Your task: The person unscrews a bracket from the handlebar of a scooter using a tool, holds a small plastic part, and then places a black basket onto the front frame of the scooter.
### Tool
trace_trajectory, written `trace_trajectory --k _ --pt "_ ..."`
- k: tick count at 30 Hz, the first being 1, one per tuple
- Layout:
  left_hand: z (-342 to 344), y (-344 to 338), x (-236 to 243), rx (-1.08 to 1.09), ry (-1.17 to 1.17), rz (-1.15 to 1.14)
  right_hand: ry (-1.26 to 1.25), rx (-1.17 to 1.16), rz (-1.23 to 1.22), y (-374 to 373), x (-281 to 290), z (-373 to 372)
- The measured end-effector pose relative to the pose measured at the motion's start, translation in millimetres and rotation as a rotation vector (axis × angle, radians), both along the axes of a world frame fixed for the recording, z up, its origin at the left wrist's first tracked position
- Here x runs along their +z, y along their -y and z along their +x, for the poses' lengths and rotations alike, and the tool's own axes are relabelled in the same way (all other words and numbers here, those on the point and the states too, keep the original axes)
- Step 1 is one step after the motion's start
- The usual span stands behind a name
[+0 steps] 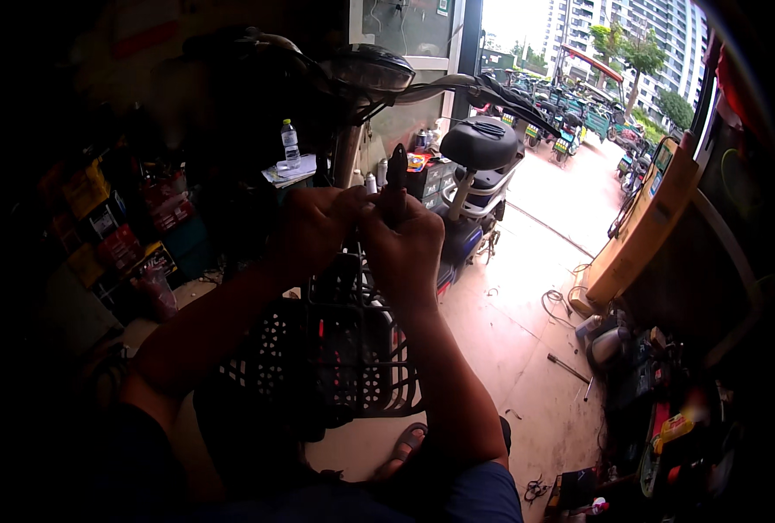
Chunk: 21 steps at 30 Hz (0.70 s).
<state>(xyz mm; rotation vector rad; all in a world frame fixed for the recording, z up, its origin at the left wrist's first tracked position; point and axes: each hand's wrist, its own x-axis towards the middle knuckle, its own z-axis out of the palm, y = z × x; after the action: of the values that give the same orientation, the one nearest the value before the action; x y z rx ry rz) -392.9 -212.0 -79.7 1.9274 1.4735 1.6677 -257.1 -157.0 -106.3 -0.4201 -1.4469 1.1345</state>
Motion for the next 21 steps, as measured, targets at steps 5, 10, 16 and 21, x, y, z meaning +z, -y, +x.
trace_trajectory --k 5,10,16,21 --pt "-3.2 -4.6 -3.0 0.005 0.043 -0.064 -0.026 0.046 -0.048 -1.2 0.4 -2.0" --pt "-5.5 -6.2 -3.9 -0.027 0.159 -0.103 -0.036 0.057 -0.061 -4.2 -1.6 -3.5" --pt "-1.1 0.7 8.7 -0.169 0.384 -0.239 -0.045 0.12 -0.149 0.0 2.9 11.2" --pt "-12.0 -6.3 4.1 -0.243 0.312 -0.255 -0.072 0.15 -0.104 -3.7 3.1 11.9"
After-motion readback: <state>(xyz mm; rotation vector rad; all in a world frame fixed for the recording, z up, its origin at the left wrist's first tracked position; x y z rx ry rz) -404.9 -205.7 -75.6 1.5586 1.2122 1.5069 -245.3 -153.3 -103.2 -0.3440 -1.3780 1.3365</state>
